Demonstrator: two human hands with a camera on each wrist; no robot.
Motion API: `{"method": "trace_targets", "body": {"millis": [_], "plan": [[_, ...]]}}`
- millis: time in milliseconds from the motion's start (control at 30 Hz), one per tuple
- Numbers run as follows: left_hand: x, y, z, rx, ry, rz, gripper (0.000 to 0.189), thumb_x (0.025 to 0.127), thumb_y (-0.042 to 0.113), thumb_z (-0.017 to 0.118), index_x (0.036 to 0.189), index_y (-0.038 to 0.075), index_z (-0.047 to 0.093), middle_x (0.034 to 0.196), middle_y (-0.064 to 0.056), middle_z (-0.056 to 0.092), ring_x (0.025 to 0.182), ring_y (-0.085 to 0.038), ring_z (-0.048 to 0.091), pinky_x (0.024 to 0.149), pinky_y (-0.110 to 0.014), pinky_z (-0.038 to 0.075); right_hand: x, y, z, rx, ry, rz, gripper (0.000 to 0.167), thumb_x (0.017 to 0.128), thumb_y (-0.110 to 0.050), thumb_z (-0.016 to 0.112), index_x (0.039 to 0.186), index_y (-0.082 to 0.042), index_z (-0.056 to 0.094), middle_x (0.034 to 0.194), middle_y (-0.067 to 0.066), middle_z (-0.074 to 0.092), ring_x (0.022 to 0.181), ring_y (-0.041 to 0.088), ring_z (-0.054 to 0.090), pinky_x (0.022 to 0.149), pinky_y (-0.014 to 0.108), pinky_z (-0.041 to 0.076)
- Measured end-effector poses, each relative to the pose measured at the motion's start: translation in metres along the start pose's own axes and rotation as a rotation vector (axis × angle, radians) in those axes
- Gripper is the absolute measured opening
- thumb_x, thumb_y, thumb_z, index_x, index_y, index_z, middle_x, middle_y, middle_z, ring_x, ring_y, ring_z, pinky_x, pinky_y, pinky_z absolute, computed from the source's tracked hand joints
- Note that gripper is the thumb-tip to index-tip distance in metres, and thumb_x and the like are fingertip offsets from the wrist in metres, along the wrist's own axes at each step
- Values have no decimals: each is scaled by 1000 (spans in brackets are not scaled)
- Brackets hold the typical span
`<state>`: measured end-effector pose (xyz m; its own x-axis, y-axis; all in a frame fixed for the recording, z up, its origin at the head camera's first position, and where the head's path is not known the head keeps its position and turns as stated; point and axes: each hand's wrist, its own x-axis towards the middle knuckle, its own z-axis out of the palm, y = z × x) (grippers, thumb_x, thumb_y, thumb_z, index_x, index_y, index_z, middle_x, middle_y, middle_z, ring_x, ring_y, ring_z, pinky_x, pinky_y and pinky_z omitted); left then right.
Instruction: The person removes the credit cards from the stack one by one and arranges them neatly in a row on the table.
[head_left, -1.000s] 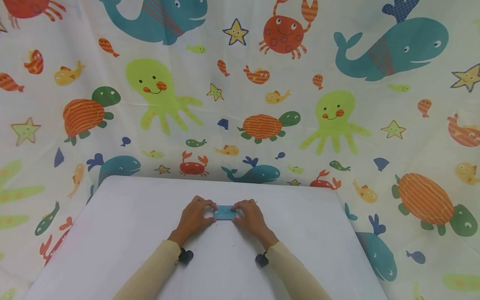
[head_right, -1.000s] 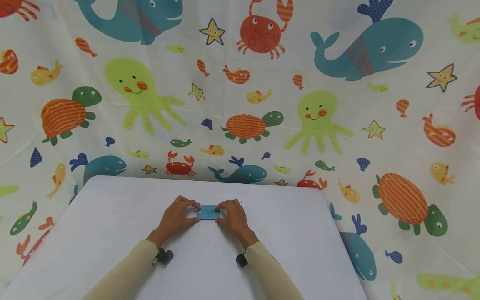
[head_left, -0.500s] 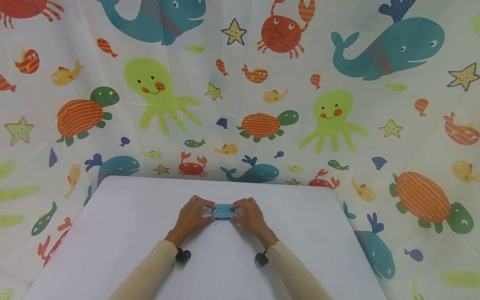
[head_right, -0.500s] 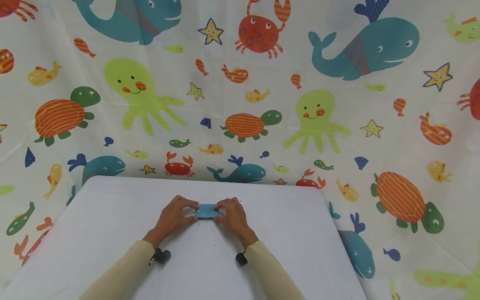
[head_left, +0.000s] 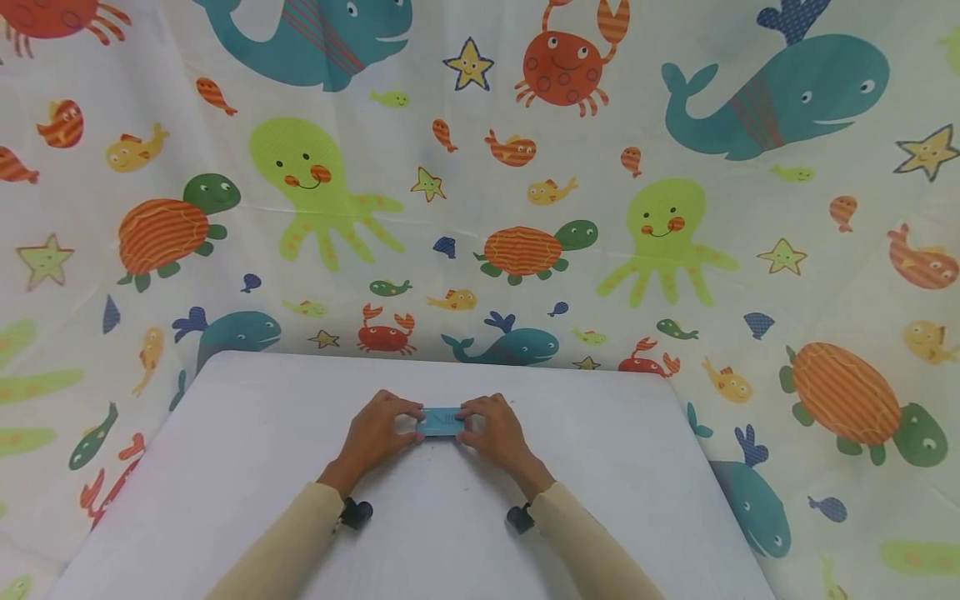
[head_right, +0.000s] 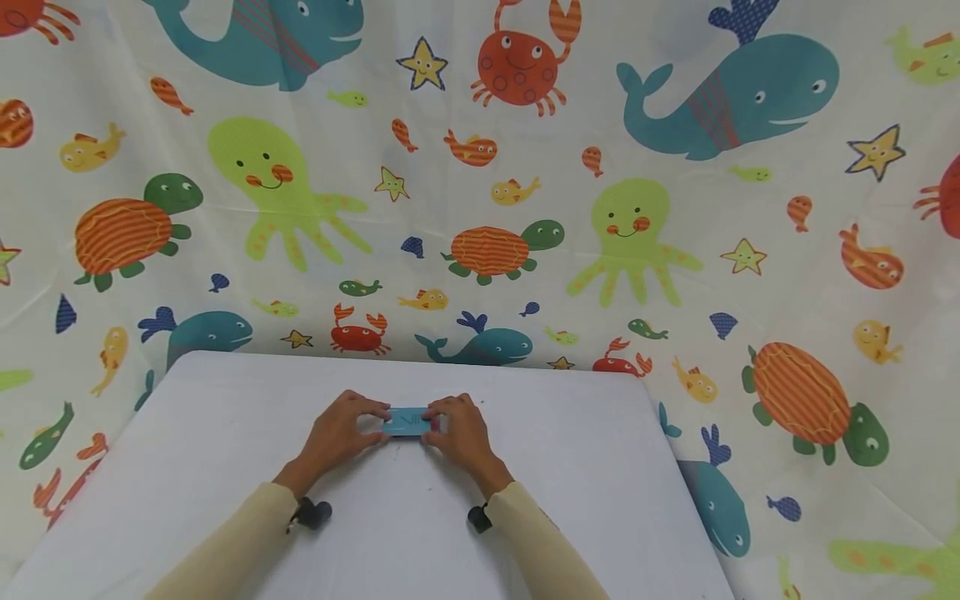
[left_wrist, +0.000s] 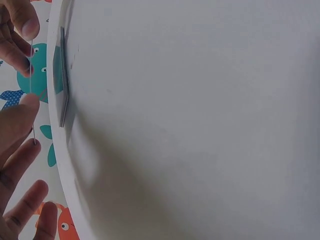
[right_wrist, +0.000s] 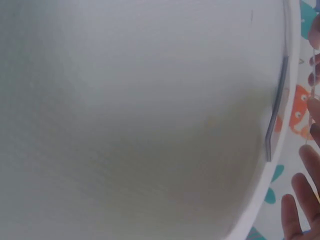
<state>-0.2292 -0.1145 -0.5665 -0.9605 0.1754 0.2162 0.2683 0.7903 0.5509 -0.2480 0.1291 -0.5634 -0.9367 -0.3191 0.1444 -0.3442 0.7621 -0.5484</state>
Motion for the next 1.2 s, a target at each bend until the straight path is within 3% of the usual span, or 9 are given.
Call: {"method": "trace_targets", "body": {"millis": [367, 700, 1200], "plan": [[-6, -5, -7, 14, -8, -5, 29, 82, 26, 94, 110, 24, 84, 114, 6, 77, 110, -18, 61, 94, -41, 61, -1, -8, 3, 13, -19, 13, 28, 92, -30, 86, 118, -24, 82, 133, -7, 75, 120, 16, 59, 111, 41, 53], [-13, -9, -16, 28, 3, 8, 30, 81, 26, 95, 109, 23, 84, 114, 6, 78, 108, -17, 61, 93, -41, 61, -1, -14, 8, 5, -19, -30, 29, 92, -30, 85, 120, -24, 81, 132, -7, 75, 115, 15, 59, 104, 35, 55], [-24, -16, -28, 19, -2, -22, 29, 82, 25, 94, 109, 23, 84, 113, 5, 78, 109, -20, 62, 94, -48, 61, -1, -23, 16, 47, -16, -42, 29, 90, -30, 86, 119, -26, 81, 129, -10, 75, 115, 12, 59, 102, 31, 55]]}}
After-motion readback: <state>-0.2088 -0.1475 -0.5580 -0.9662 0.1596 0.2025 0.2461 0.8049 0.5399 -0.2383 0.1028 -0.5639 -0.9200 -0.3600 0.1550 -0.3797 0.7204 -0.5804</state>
